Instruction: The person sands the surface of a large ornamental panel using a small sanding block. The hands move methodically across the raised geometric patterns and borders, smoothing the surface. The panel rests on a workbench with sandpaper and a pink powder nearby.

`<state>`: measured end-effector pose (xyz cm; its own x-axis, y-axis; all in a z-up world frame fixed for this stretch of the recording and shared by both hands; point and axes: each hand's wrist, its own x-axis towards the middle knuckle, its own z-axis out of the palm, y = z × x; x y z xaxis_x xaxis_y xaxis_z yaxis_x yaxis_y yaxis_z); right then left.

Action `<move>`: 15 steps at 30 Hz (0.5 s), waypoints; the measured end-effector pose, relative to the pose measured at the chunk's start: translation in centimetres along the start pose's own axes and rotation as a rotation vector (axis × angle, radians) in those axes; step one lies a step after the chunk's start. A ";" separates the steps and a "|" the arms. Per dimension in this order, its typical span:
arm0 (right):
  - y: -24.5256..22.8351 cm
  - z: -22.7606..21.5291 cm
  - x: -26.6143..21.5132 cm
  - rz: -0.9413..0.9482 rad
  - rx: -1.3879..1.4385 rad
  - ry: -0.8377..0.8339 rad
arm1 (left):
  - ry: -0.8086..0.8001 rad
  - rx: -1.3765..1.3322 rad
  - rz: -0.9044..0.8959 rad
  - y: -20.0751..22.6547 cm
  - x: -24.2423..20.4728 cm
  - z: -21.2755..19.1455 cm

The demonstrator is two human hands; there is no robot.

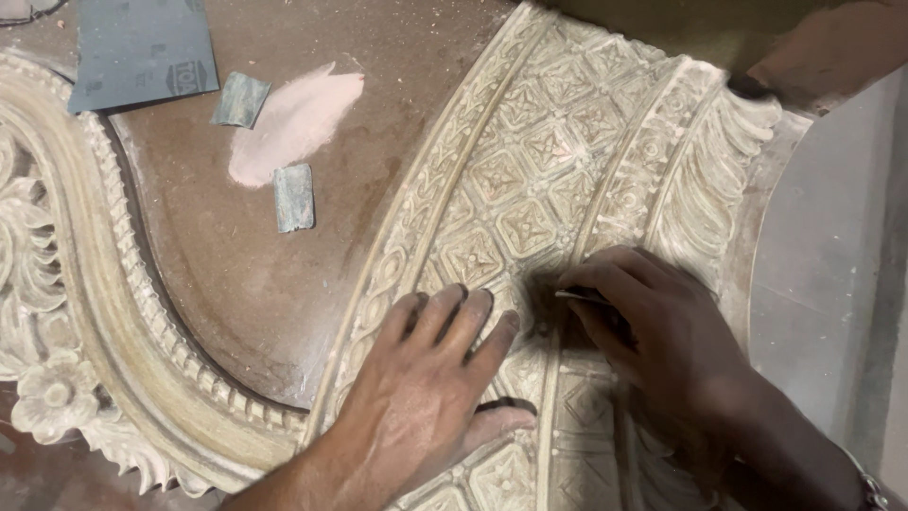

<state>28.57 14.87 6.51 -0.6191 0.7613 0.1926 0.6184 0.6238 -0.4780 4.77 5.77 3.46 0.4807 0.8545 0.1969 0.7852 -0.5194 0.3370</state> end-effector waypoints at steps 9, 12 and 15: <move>0.3 -0.7 0.3 0.057 -0.055 0.018 | 0.044 0.066 0.041 -1.5 0.5 2.3; 0.6 -0.2 0.2 0.018 -0.071 0.039 | 0.049 0.109 0.020 -2.7 1.4 2.8; 1.0 0.3 0.1 -0.023 -0.056 0.043 | -0.032 0.179 -0.027 -3.6 2.0 2.3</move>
<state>28.97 15.51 5.75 -0.6132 0.7526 0.2398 0.6311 0.6494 -0.4243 3.86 9.32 0.52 0.4685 0.8688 0.1602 0.8535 -0.4919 0.1718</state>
